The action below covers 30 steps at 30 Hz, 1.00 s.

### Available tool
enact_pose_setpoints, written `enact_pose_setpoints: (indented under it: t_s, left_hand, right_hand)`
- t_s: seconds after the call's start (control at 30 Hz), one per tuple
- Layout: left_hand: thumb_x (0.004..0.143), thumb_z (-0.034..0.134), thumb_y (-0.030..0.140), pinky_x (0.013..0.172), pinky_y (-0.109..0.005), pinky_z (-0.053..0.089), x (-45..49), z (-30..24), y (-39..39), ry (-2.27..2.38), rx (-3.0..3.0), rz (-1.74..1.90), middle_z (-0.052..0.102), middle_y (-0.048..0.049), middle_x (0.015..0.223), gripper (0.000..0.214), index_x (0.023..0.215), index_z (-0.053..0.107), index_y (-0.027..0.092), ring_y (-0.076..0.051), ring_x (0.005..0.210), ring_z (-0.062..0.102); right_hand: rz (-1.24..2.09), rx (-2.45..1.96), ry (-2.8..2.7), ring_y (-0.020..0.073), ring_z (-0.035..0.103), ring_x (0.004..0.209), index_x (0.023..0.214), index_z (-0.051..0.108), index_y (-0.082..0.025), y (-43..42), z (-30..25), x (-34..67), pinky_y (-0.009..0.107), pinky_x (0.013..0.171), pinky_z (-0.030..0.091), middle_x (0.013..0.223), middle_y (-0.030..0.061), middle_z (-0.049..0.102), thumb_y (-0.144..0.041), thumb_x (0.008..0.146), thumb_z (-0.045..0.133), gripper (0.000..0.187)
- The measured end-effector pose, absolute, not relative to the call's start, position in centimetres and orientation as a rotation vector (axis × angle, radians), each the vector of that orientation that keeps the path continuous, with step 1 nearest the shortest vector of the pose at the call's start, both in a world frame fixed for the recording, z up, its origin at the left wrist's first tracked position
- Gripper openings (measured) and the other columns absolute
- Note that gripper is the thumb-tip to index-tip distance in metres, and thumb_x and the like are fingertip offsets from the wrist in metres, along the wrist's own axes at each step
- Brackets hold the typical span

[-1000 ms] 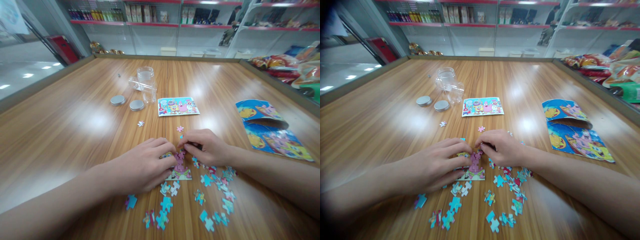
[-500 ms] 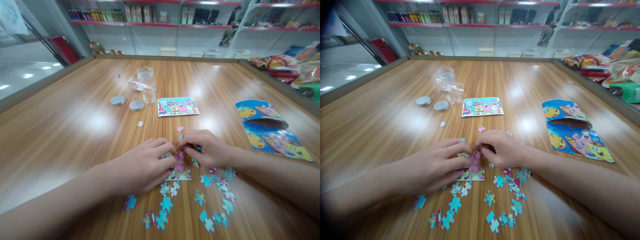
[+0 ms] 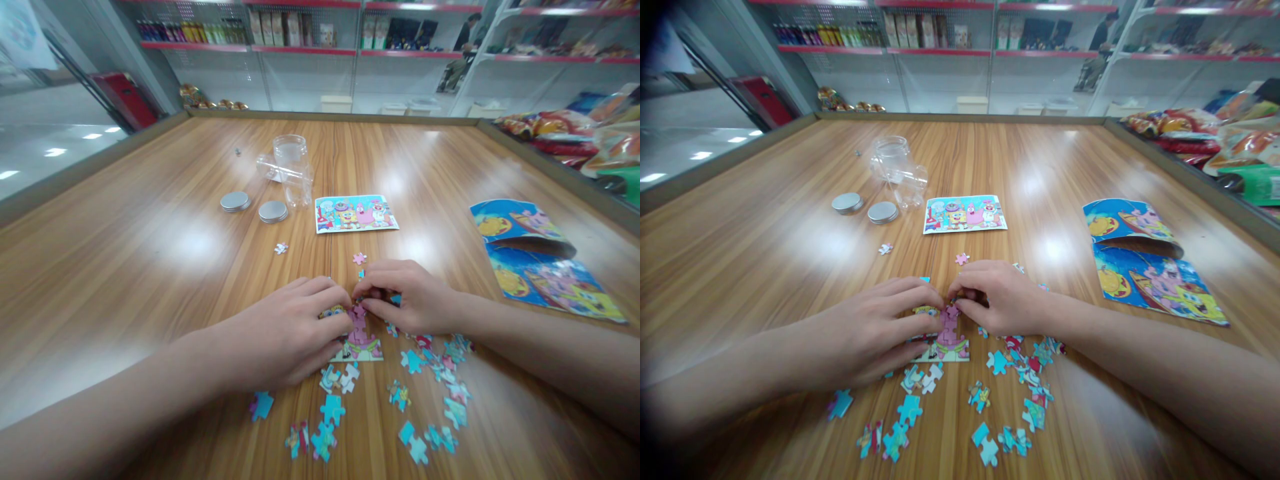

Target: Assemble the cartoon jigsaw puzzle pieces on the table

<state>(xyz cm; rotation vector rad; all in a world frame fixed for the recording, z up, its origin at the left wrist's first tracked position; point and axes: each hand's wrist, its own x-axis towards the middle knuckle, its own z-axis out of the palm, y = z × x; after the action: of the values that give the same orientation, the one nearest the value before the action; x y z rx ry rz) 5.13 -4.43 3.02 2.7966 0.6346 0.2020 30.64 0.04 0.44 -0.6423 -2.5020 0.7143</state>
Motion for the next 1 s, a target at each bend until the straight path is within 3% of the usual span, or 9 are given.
enact_pose_setpoints:
  t_s: [0.3,0.53,0.7,0.87,1.0]
  left_hand:
    - [0.105,0.044,0.026,0.094,-0.045,0.050,5.10,3.12,-4.40,0.634,2.799,0.205,0.057,-0.0109,0.122,0.022,0.112,0.063,0.018,-0.026,0.110,0.054]
    - [0.105,0.045,0.025,0.094,-0.045,0.050,5.07,3.17,-4.46,0.632,2.796,0.200,0.058,-0.0110,0.122,0.021,0.112,0.063,0.018,-0.026,0.111,0.054]
    - [0.104,0.047,0.025,0.091,-0.044,0.052,5.06,3.19,-4.52,0.643,2.802,0.225,0.059,-0.0113,0.120,0.020,0.110,0.064,0.018,-0.026,0.109,0.056]
    - [0.103,0.048,0.023,0.092,-0.043,0.052,5.15,3.26,-4.44,0.638,2.803,0.237,0.060,-0.0121,0.119,0.018,0.109,0.064,0.018,-0.026,0.108,0.057]
    - [0.103,0.048,0.023,0.092,-0.044,0.051,5.19,3.19,-4.35,0.633,2.789,0.240,0.059,-0.0121,0.121,0.019,0.112,0.064,0.018,-0.026,0.109,0.056]
  right_hand:
    - [0.739,-0.682,-2.526,0.0117,0.053,0.072,0.091,0.067,-0.015,-0.03,0.61,30.82,0.025,0.068,0.040,0.076,-0.0005,0.061,-0.015,0.089,0.065,0.003]
    - [0.942,-0.571,-2.425,0.0096,0.055,0.068,0.087,0.065,-0.015,0.08,0.92,31.09,0.021,0.063,0.044,0.077,-0.0002,0.065,-0.009,0.086,0.065,0.006]
    - [0.931,-0.497,-2.430,0.0129,0.058,0.078,0.087,0.064,-0.015,0.19,1.08,31.11,0.025,0.072,0.048,0.085,0.0034,0.067,-0.010,0.089,0.063,0.006]
    - [0.972,-0.495,-2.419,0.0106,0.057,0.068,0.088,0.066,-0.015,0.24,0.92,31.23,0.023,0.064,0.045,0.079,0.0012,0.067,-0.011,0.089,0.064,0.004]
    - [0.962,-0.453,-2.433,0.0123,0.061,0.074,0.091,0.068,-0.015,0.29,0.96,31.26,0.026,0.071,0.048,0.081,0.0030,0.070,-0.013,0.092,0.064,0.004]
